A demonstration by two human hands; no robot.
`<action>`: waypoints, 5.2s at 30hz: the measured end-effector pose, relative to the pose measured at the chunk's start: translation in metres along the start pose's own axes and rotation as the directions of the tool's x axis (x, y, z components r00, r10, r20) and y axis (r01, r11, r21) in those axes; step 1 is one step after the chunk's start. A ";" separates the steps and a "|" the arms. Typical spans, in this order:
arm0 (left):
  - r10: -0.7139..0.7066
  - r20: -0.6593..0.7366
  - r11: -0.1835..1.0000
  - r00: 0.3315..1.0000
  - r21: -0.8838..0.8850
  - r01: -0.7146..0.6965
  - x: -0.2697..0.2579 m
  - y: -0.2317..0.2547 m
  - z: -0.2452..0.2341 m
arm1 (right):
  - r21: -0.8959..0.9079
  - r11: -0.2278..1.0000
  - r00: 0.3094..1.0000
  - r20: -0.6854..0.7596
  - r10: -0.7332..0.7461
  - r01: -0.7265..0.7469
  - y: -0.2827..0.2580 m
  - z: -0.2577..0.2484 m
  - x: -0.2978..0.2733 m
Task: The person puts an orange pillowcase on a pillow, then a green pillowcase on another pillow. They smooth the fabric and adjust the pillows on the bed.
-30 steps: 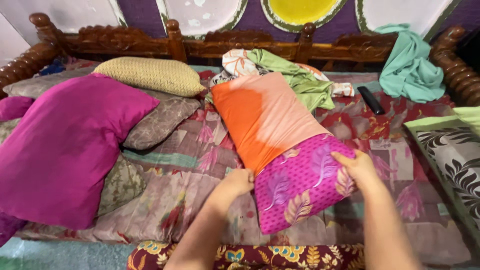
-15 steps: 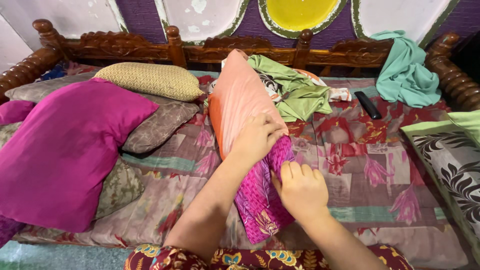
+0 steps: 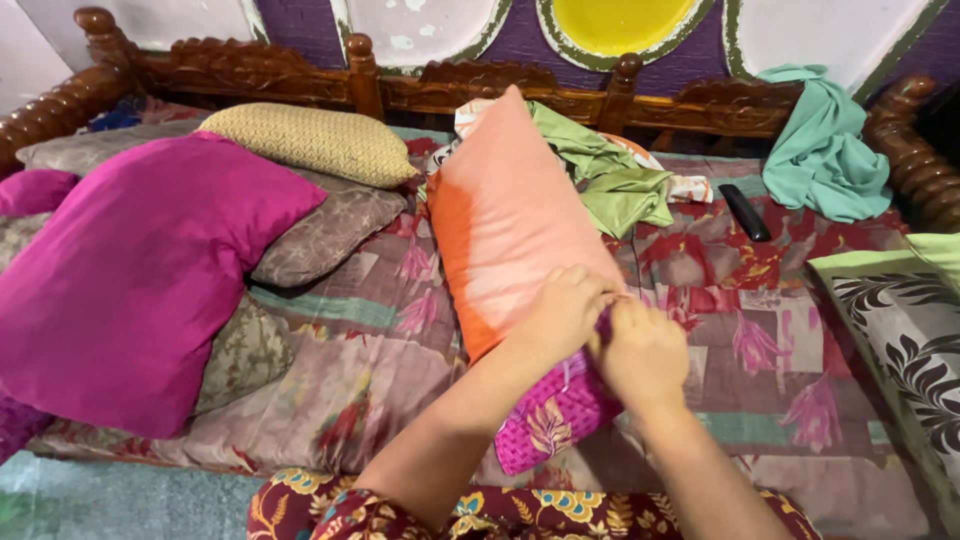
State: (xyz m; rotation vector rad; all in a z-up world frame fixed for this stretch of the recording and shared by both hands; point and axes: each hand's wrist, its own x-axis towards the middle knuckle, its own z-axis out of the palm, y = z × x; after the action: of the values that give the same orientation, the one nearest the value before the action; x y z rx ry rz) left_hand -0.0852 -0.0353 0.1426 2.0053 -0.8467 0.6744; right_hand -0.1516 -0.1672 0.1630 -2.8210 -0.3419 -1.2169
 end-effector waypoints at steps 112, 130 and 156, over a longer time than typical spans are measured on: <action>-0.187 0.406 0.932 0.895 0.361 0.032 -0.133 -0.138 0.072 | -0.047 0.974 0.975 0.012 -0.221 0.221 0.048 0.156 -0.100; 0.324 0.530 0.888 0.784 0.117 -0.445 -0.104 -0.047 0.081 | 0.179 0.976 0.977 -0.153 0.149 -0.121 0.148 0.073 -0.092; 0.308 0.612 0.667 0.729 0.408 -0.624 -0.039 -0.011 0.258 | 0.259 0.840 0.879 0.154 0.451 -0.476 0.280 0.103 -0.168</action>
State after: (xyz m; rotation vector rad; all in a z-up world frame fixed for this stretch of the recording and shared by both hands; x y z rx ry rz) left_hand -0.0631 -0.2378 -0.0214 2.6066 -1.7123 0.7974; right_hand -0.1278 -0.4567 -0.0183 -2.4919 0.1528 -0.8589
